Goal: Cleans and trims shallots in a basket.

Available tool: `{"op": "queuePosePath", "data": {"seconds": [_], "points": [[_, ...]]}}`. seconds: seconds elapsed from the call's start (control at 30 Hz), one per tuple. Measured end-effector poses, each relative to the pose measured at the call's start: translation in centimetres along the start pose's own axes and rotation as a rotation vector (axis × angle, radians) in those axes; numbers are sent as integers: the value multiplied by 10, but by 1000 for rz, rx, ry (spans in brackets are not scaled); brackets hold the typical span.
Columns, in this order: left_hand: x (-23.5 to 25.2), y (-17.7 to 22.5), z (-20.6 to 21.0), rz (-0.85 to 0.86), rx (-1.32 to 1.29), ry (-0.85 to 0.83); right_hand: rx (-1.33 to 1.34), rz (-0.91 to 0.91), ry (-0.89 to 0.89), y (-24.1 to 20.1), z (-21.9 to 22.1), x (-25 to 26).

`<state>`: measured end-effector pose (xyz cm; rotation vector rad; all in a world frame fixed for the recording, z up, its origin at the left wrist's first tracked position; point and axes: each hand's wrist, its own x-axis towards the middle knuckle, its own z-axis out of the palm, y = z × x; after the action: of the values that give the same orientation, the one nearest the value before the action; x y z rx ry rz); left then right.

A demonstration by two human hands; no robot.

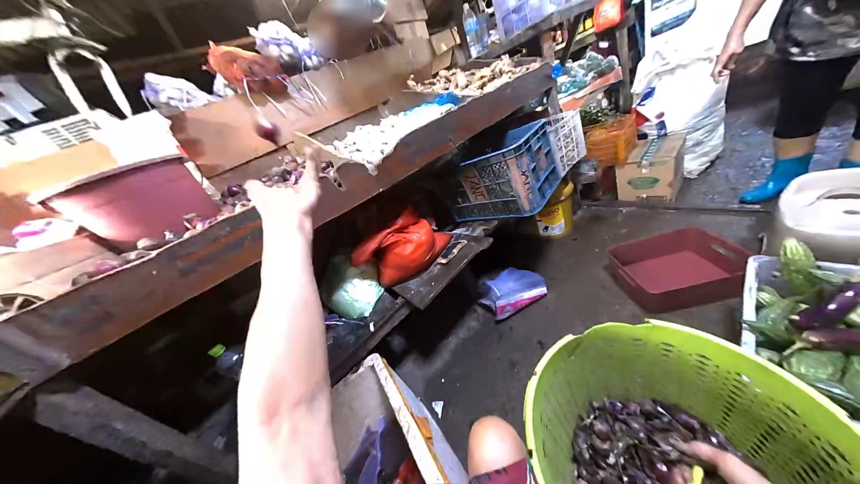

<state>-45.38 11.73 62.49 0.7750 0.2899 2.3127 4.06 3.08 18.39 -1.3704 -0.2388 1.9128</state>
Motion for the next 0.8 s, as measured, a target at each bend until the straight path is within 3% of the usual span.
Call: {"op": "queuePosePath", "data": {"seconds": [0.1, 0.2, 0.27, 0.37, 0.47, 0.53, 0.67, 0.8], "points": [[-30, -31, 17, -87, 333, -107, -33, -175, -159, -19, 3, -11], [-122, -139, -11, -569, 748, -331, 0, -281, -162, -52, 15, -54], [-209, -215, -55, -920, 990, -549, 77, -330, -101, -73, 11, -61], [-334, -318, -123, -1300, 1238, -1088, 108, -429, -87, -90, -14, -59], [-448, -369, -139, -1283, 1411, -1689, 128, -498, -57, -103, -26, -72], [-510, -380, -147, -1188, 1309, -2014, 110, -539, -43, -107, -33, -78], [-596, -387, -187, -1074, 1072, -2299, 10, -633, -8, -109, -37, -87], [-615, -390, -215, -714, 1307, -2785, -33, -639, -83, -103, -29, -86]]}}
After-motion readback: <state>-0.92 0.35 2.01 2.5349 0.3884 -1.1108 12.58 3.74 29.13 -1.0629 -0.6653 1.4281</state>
